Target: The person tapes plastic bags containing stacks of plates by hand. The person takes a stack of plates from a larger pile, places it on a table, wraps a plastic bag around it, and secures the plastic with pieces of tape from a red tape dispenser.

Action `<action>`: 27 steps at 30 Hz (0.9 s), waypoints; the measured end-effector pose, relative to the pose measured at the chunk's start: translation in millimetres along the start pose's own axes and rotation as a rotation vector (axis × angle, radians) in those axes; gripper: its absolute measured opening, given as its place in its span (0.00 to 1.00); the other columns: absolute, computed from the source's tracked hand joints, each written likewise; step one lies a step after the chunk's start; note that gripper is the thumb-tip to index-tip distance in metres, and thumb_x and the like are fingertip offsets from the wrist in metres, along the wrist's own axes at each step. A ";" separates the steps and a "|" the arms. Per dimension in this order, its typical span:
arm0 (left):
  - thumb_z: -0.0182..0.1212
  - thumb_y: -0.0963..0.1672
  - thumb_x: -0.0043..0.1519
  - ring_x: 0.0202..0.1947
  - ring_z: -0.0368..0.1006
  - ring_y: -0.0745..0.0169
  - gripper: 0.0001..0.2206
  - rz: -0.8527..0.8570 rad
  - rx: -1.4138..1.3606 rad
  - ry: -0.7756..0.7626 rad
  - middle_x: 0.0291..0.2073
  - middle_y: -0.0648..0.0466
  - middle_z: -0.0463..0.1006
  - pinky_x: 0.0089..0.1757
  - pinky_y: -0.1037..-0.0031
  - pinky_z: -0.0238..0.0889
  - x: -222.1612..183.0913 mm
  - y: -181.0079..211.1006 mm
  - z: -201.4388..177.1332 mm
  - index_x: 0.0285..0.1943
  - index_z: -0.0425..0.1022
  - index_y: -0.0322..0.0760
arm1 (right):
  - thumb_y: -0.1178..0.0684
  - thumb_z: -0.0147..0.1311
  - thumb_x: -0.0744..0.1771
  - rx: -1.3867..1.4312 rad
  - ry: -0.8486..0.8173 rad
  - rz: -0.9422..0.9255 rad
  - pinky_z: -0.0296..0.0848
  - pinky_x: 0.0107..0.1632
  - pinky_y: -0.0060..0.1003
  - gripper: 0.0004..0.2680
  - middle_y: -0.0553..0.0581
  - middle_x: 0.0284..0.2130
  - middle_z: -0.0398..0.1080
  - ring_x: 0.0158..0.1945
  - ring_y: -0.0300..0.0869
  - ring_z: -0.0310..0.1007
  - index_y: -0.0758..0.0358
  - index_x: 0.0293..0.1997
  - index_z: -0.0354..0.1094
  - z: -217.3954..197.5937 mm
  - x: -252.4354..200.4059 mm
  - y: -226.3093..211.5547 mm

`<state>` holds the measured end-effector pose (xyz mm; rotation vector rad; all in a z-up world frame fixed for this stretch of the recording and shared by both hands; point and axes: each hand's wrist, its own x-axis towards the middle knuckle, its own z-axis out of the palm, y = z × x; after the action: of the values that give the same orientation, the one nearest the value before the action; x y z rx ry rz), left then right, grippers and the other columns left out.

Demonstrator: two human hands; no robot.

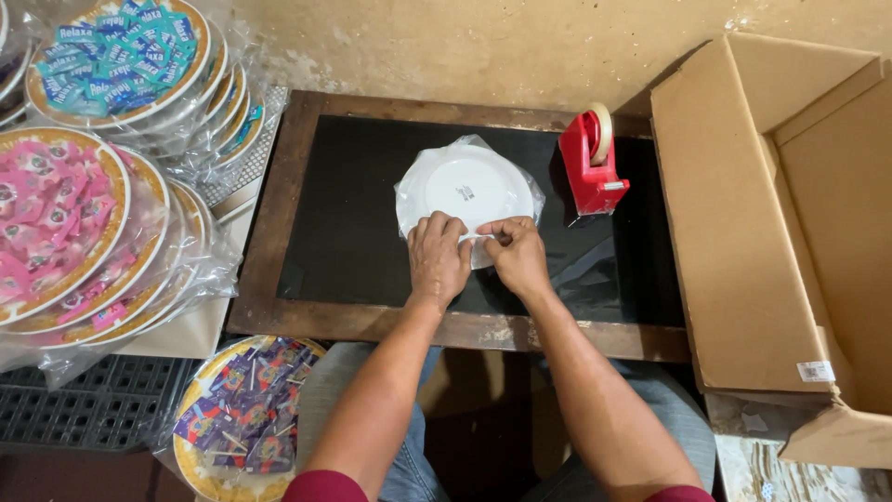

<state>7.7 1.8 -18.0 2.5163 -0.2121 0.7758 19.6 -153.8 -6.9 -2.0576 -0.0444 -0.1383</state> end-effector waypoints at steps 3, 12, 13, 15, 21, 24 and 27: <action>0.69 0.47 0.54 0.45 0.69 0.57 0.09 -0.001 -0.004 -0.001 0.35 0.60 0.67 0.52 0.62 0.62 1.5 -0.1 -0.2 0.38 0.72 0.48 | 0.53 0.63 0.62 0.008 0.021 -0.005 0.73 0.46 0.39 0.07 0.55 0.38 0.66 0.40 0.45 0.73 0.53 0.42 0.81 0.7 -1.5 -5.7; 0.70 0.47 0.53 0.45 0.69 0.57 0.10 0.000 0.001 0.012 0.35 0.60 0.67 0.51 0.62 0.63 1.2 0.5 -0.4 0.38 0.73 0.48 | 0.54 0.65 0.64 -0.112 0.095 -0.087 0.74 0.44 0.42 0.06 0.55 0.39 0.65 0.39 0.50 0.75 0.53 0.43 0.77 6.6 -6.0 -10.2; 0.70 0.47 0.53 0.45 0.69 0.57 0.10 -0.001 0.001 0.011 0.35 0.60 0.67 0.51 0.62 0.63 0.8 1.0 -1.4 0.38 0.73 0.48 | 0.54 0.65 0.64 -0.113 0.094 -0.086 0.74 0.44 0.42 0.06 0.55 0.39 0.65 0.39 0.50 0.75 0.53 0.43 0.77 6.2 -10.3 -18.7; 0.70 0.46 0.53 0.45 0.69 0.57 0.10 -0.003 -0.004 0.008 0.35 0.60 0.67 0.51 0.62 0.63 1.7 2.1 -3.3 0.37 0.73 0.48 | 0.56 0.64 0.64 -0.135 0.154 -0.117 0.75 0.45 0.48 0.09 0.61 0.39 0.65 0.40 0.58 0.75 0.62 0.45 0.72 5.1 -17.6 -36.3; 0.70 0.47 0.54 0.45 0.70 0.57 0.10 -0.019 0.000 -0.022 0.35 0.60 0.68 0.52 0.61 0.63 2.0 0.6 -1.2 0.38 0.73 0.47 | 0.57 0.63 0.64 -0.118 0.175 -0.150 0.76 0.45 0.45 0.06 0.55 0.37 0.65 0.41 0.55 0.77 0.58 0.35 0.67 8.9 -16.8 -28.1; 0.69 0.47 0.55 0.46 0.69 0.58 0.09 -0.023 -0.003 -0.027 0.36 0.60 0.67 0.53 0.61 0.62 2.0 1.2 -1.1 0.38 0.73 0.47 | 0.55 0.63 0.66 -0.140 0.199 -0.225 0.75 0.43 0.43 0.02 0.53 0.37 0.65 0.39 0.53 0.76 0.54 0.36 0.74 11.6 -16.9 -17.8; 0.69 0.47 0.55 0.45 0.69 0.58 0.09 -0.021 0.002 -0.027 0.36 0.60 0.67 0.52 0.62 0.62 2.6 3.1 -4.1 0.38 0.73 0.48 | 0.56 0.64 0.65 -0.165 0.195 -0.274 0.75 0.42 0.43 0.03 0.52 0.36 0.65 0.37 0.52 0.75 0.50 0.39 0.78 12.4 -15.1 -12.0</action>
<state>7.0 1.2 -12.3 2.5280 -0.1944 0.7344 4.5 -136.8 -3.9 -2.1845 -0.2006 -0.5271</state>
